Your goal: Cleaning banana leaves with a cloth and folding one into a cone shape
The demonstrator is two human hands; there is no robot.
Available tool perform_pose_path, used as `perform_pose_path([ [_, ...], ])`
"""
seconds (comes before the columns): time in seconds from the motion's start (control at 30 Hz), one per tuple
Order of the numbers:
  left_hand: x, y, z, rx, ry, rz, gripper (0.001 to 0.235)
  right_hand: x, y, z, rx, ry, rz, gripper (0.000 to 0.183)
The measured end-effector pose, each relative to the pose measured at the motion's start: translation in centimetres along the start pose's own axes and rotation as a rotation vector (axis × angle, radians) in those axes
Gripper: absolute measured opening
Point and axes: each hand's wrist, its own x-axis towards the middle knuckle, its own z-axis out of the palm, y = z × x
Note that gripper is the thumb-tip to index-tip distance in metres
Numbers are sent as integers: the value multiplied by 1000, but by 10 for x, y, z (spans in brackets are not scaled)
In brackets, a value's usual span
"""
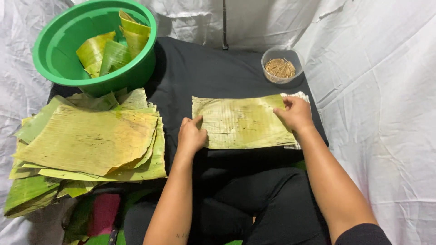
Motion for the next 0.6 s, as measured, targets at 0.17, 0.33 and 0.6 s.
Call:
perform_pose_path([
  [0.17, -9, 4, -1, -93, 133, 72, 39, -1, 3, 1, 49, 63, -30, 34],
  [0.33, -38, 33, -29, -229, 287, 222, 14, -26, -37, -20, 74, 145, -174, 27],
  [0.6, -60, 101, -83, -409, 17, 744, 26, -97, -142, -81, -122, 186, -1152, 18],
])
